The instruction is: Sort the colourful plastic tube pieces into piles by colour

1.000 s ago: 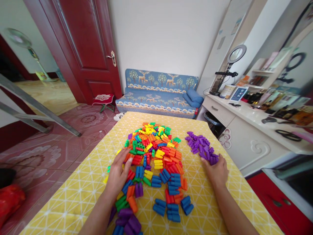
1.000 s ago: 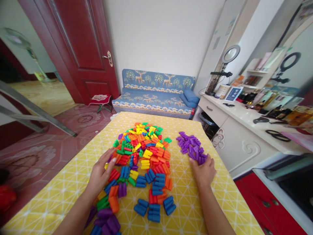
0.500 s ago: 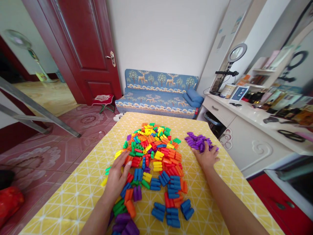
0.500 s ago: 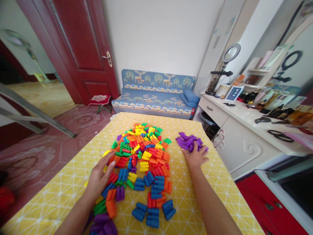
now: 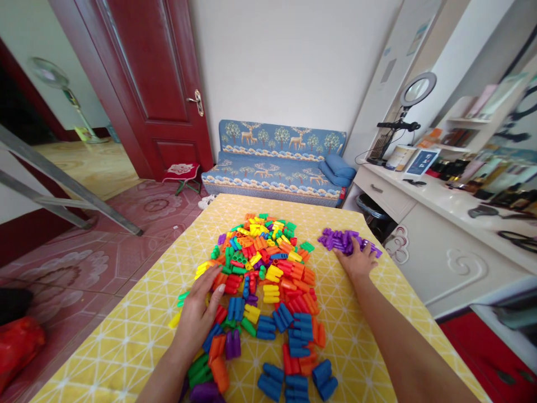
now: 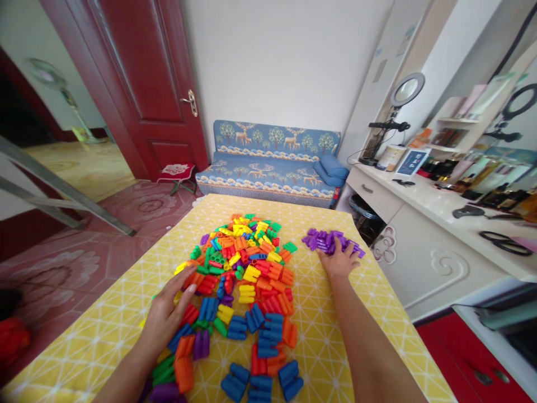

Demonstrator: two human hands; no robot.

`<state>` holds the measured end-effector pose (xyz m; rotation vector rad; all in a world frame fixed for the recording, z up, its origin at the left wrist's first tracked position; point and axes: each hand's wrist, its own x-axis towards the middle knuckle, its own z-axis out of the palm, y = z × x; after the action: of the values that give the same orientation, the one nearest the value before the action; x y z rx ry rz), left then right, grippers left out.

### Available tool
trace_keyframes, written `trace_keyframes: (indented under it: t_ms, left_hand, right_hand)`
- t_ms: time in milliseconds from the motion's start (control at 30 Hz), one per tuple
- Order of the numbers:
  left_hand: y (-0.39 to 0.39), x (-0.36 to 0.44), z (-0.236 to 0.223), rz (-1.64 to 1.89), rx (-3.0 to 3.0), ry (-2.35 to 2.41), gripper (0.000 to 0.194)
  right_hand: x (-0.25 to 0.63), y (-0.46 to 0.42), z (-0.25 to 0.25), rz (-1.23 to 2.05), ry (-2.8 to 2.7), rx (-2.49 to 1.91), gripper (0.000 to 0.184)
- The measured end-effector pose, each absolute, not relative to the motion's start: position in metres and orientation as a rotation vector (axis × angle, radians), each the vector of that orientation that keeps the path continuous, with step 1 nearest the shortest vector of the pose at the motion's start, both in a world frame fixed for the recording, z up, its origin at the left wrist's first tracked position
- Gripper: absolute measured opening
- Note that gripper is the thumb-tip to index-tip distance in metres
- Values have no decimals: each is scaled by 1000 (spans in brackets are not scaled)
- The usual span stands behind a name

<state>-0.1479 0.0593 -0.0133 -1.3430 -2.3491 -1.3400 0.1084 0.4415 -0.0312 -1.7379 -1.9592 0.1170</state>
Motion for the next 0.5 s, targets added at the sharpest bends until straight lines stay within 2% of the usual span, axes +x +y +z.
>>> trace_keyframes:
  t_ms: [167,267,400,500]
  left_hand:
    - [59,-147,-13,-1337,-1358,-2361,45]
    - [59,-147,-14,-1334,-1361,-2356,44]
    - [61,-147,-14,-1350,-1360,-2335,43]
    - [62,-147,-14,-1342,-1366,-2340,42]
  right_hand:
    - [108,441,-33,96,-1983,-1728,74]
    - [108,432,-31,-35,-1986,-1658,69]
    - [104,421,-23,-327,-2321,-1236,53]
    - [98,422,-16,-410,-2708,-796,47]
